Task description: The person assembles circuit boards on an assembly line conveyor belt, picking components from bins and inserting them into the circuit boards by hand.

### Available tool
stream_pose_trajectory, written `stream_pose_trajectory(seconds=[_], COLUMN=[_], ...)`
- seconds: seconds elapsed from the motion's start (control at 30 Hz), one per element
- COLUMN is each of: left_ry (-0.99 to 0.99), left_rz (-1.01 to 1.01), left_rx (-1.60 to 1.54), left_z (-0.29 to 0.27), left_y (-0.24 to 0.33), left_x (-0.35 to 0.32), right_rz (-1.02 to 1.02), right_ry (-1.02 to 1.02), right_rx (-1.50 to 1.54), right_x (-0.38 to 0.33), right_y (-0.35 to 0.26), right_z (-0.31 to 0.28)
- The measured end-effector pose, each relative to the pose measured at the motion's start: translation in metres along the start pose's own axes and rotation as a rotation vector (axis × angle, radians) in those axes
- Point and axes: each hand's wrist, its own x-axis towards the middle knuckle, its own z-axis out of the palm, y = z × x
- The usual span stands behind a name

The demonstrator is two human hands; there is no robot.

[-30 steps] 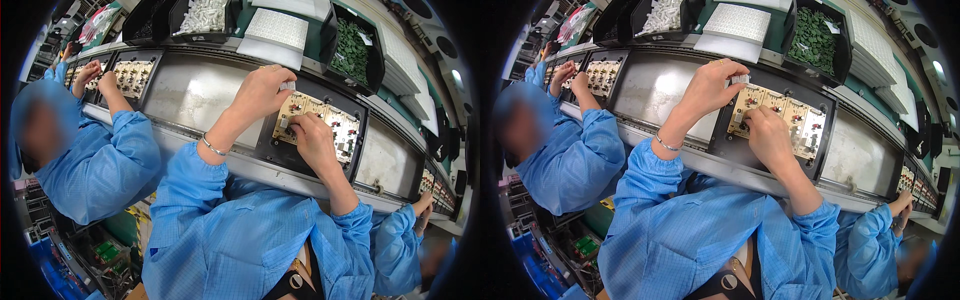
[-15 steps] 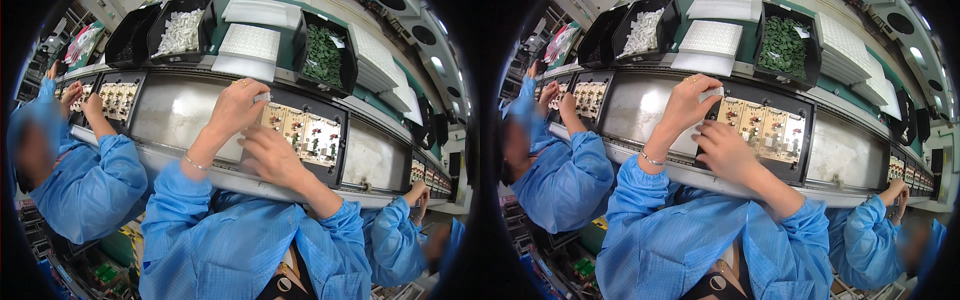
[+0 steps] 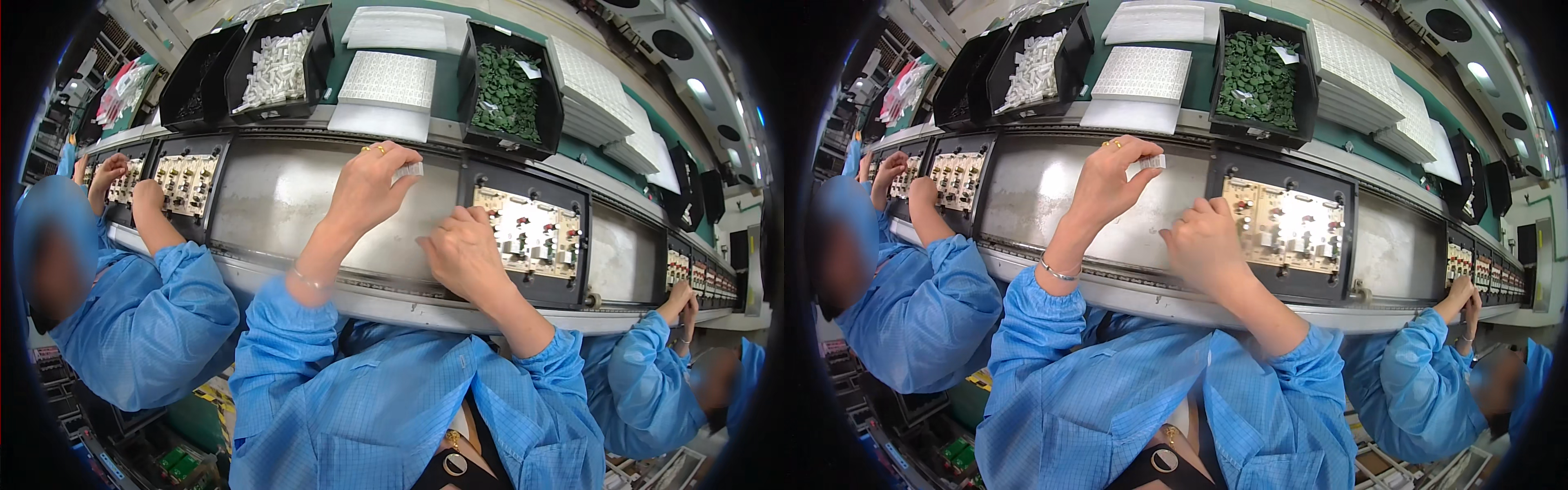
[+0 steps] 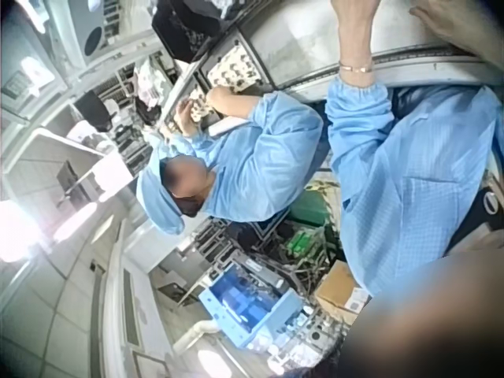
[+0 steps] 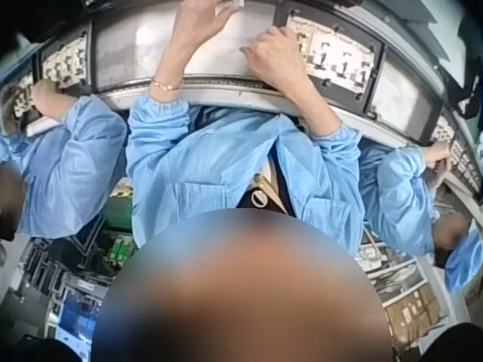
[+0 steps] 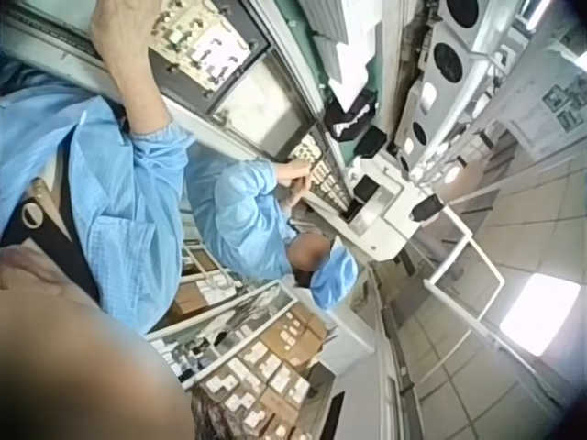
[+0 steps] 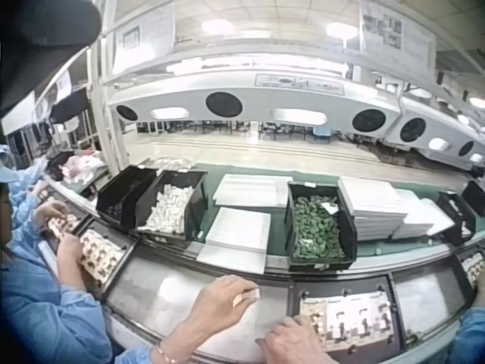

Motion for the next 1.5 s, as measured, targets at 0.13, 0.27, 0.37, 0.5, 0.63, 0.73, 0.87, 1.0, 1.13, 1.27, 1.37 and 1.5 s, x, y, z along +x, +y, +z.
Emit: stream_pose_trajectory(seconds=[0.13,0.27,0.37,0.5,0.63,0.73,0.87,1.0,1.13,1.27,1.37,1.5], left_ry=[-0.018,-0.021,-0.016,-0.015,-0.003,-0.022,-0.028,-0.022,-0.039,-0.055,-0.061,-0.072], left_rz=[0.014,0.029,0.038,0.05,0.069,0.071,0.064,0.075,0.061,0.063,0.059,0.059], left_rx=[-0.008,-0.007,0.002,0.025,0.039,0.041,0.026,0.024,0.03,0.035,0.018,0.03], left_z=[0.002,0.003,0.003,0.004,0.001,0.0,-0.003,-0.006,-0.008,-0.014,-0.017,-0.017], left_y=[0.0,0.003,0.005,0.005,0.006,0.006,0.008,0.008,0.008,0.01,0.014,0.014], left_x=[0.0,-0.001,-0.001,-0.002,-0.005,-0.004,-0.001,0.0,0.0,0.001,0.001,0.001], right_rz=[0.138,0.105,0.129,0.268,0.367,0.432,0.587,0.523,0.509,0.564,0.651,0.82], right_ry=[-0.045,0.103,0.213,0.341,0.318,0.159,-0.087,-0.187,-0.126,-0.163,-0.079,0.058], right_rx=[-0.135,0.089,0.217,0.202,0.083,-0.069,-0.072,-0.155,-0.132,-0.097,0.188,1.018], right_x=[-0.004,-0.003,0.001,0.011,0.038,0.06,0.098,0.117,0.12,0.114,0.112,0.108], right_y=[0.008,0.015,0.026,0.043,0.072,0.117,0.142,0.161,0.157,0.167,0.184,0.189], right_z=[-0.001,-0.003,-0.013,-0.04,-0.066,-0.063,-0.062,-0.056,-0.055,-0.057,-0.06,-0.067])
